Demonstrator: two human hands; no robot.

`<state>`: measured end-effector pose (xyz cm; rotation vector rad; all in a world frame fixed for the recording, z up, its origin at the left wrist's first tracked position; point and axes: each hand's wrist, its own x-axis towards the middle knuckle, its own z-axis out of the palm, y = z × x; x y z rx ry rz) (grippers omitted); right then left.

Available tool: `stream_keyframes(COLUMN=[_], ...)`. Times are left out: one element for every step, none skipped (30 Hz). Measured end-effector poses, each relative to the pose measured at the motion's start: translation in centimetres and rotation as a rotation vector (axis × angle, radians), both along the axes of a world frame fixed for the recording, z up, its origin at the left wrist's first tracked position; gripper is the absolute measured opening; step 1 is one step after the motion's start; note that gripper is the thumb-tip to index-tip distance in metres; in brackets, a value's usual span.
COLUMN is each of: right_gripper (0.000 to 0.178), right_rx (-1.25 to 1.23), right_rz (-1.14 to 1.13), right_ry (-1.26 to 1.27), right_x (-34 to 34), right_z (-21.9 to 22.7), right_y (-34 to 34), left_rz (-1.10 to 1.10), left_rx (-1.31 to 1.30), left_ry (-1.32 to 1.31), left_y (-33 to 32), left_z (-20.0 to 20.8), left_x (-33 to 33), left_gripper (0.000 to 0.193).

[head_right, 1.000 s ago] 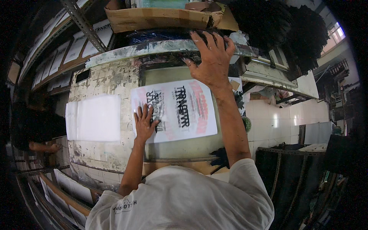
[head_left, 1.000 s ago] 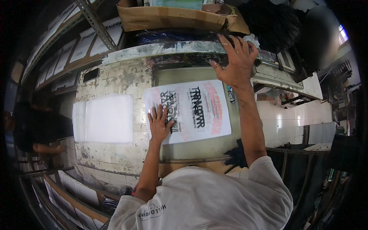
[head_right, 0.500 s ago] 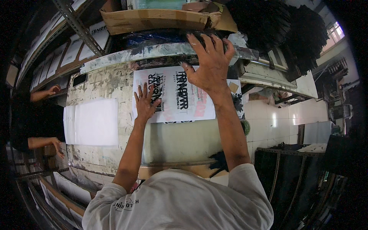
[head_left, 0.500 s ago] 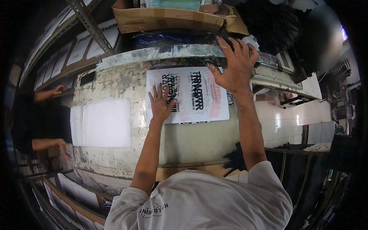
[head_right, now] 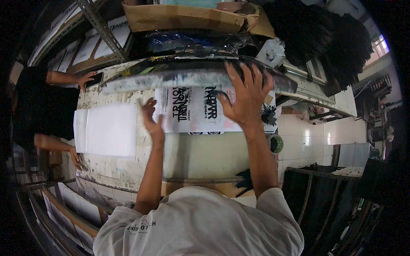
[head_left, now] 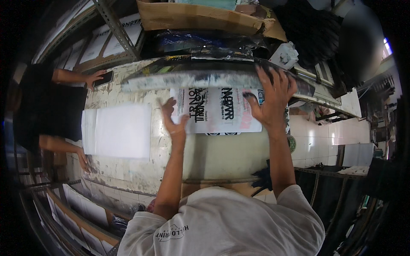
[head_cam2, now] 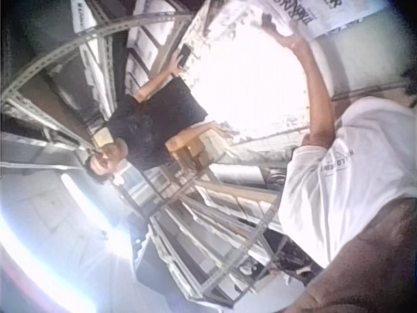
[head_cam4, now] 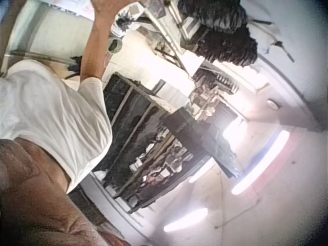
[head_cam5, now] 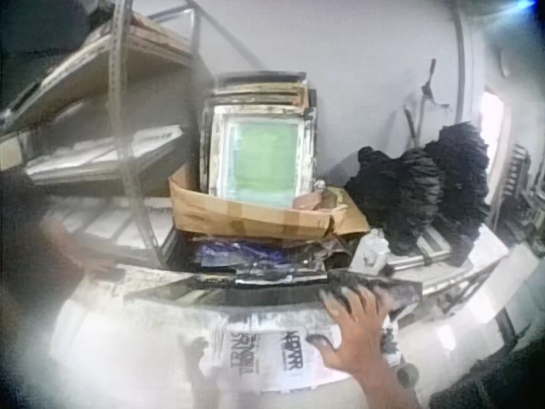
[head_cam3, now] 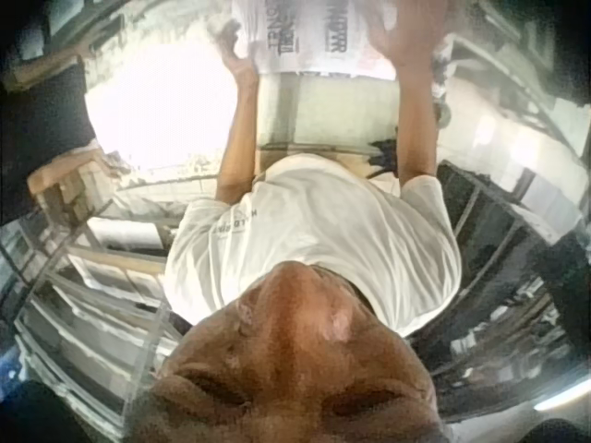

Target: The person performs screen printing by placing white sheets onto a table, lowering a frame, and pulling a squeegee across it to apply ink. They lift the frame to remove the printed sheet, place it aside, and repeat the process, occasionally pouring liquid from a bottle onto the screen.

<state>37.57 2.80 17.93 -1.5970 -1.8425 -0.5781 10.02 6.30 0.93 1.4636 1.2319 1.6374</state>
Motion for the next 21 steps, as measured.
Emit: stream_keyframes(right_gripper=[0.064,0.063,0.062,0.061,0.06,0.06,0.059,0.06,0.061,0.062,0.064,0.065,0.067,0.072,0.077,0.08,0.084,0.084,0.085,0.085,0.085], right_rx=[-0.023,-0.042,-0.059,-0.079,-0.154,-0.222,-0.289,-0.315,-0.346,-0.382,-0.4,-0.419,-0.441,-0.464,-0.484,-0.465,-0.444,-0.463,-0.485,-0.56,-0.633], right_rz=[-0.008,-0.043,-0.061,-0.085,-0.09,-0.085,-0.085,-0.009,0.057,0.121,0.136,0.154,0.169,0.131,0.108,0.089,0.059,0.048,0.041,0.048,0.061], right_ry=[0.001,-0.017,-0.033,-0.047,-0.046,-0.046,-0.049,0.004,0.063,0.115,0.149,0.183,0.212,0.148,0.092,0.035,-0.018,-0.056,-0.095,-0.105,-0.113], right_x=[0.0,0.3,0.2,0.0,-0.8,-1.7,-2.1,-2.3,-2.3,-2.4,-2.4,-2.4,-2.2,-1.7,-1.3,-0.7,0.2,0.8,1.3,1.9,2.2], right_z=[-1.0,-2.7,-4.8,-6.4,-6.9,-7.5,-7.7,-7.5,-7.2,-6.9,-7.2,-7.7,-8.3,-9.1,-10.7,-12.2,-13.7,-14.8,-15.7,-16.4,-17.0], right_y=[-1.4,-2.9,-4.2,-5.5,-7.3,-8.8,-9.2,-8.5,-7.8,-7.2,-5.6,-2.6,0.7,4.1,7.8,11.4,14.5,17.3,19.7,21.6,23.4], left_rz=[0.002,-0.012,0.011,0.016,0.024,0.058,0.077,0.091,0.098,0.1,0.108,0.12,0.136,0.138,0.154,0.159,0.124,0.098,0.076,0.058,0.067], left_rx=[0.007,0.018,0.08,-0.013,-0.111,-0.233,-0.297,-0.28,-0.269,-0.298,-0.322,-0.291,-0.295,-0.301,-0.303,-0.253,-0.279,-0.306,-0.335,-0.312,-0.3], left_ry=[-0.411,-0.496,-0.576,-0.516,-0.457,-0.458,-0.391,-0.355,-0.314,-0.263,-0.213,-0.209,-0.205,-0.205,-0.196,-0.122,-0.173,-0.22,-0.269,-0.268,-0.208], left_y=[-0.8,-1.2,-1.6,-2.1,-2.7,-3.2,-4.1,-5.1,-5.9,-6.6,-7.3,-7.7,-8.0,-8.1,-8.4,-8.6,-8.3,-8.3,-8.5,-8.3,-8.4], left_z=[2.8,4.2,3.7,4.3,4.9,4.3,3.0,1.6,-0.1,-1.8,-3.3,-5.0,-5.6,-5.9,-6.3,-7.4,-7.6,-7.4,-7.2,-6.8,-7.1], left_x=[-0.4,-1.5,-2.9,-3.9,-4.9,-5.8,-6.5,-7.0,-7.3,-7.9,-8.4,-8.7,-8.6,-8.2,-8.0,-8.4,-8.4,-8.3,-8.2,-8.0,-8.3], left_gripper=[0.1,0.107,0.104,0.101,0.099,0.095,0.095,0.097,0.099,0.102,0.106,0.11,0.11,0.11,0.11,0.108,0.108,0.107,0.107,0.106,0.107])
